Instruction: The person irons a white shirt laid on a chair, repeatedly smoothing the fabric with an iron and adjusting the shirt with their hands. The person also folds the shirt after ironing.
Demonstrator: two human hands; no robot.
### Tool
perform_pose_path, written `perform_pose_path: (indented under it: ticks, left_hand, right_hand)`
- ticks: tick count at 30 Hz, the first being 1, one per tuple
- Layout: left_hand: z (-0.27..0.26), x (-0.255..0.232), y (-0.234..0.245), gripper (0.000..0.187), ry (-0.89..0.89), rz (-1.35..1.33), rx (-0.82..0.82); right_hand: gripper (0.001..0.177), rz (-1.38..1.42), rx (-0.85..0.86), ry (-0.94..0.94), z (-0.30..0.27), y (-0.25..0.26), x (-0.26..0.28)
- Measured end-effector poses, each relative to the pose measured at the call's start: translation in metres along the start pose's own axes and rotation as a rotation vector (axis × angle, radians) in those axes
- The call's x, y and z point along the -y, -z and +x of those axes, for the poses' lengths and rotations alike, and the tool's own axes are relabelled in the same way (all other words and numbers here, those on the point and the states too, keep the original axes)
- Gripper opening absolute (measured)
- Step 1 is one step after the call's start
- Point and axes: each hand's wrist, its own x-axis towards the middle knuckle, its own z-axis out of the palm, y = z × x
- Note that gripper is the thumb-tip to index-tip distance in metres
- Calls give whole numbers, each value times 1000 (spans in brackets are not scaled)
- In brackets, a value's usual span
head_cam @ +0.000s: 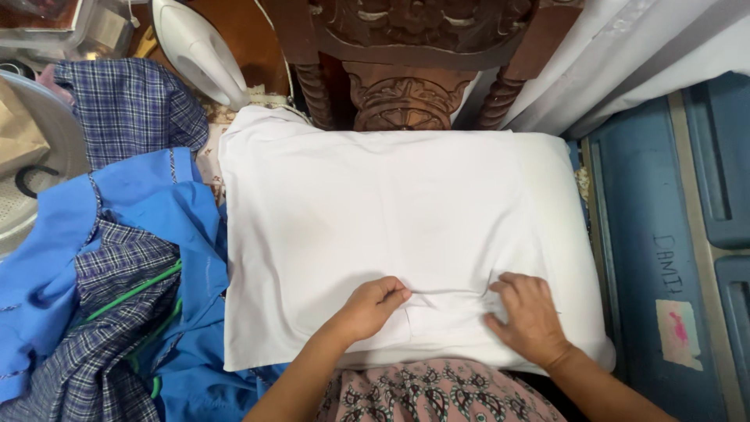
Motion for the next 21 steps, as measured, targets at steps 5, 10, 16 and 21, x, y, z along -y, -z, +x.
perform_pose_path:
  ticks: [5,10,16,21]
  left_hand:
    - [-9,-9,0,30,-26,-7,3]
    - [-12,-8,-3,30,-146,36,-14]
    - [-1,-7,0,31,-35,28,9]
    - [6,-5,-1,32,-88,43,-6]
  right_hand:
    - [38,-84,-102,-122,-24,12,-40]
    - [26,-94,-128,-333,-48,34,-54]
    - [25,142,-193,-21,-27,21,4]
    - [25,509,366,192,22,-9,67]
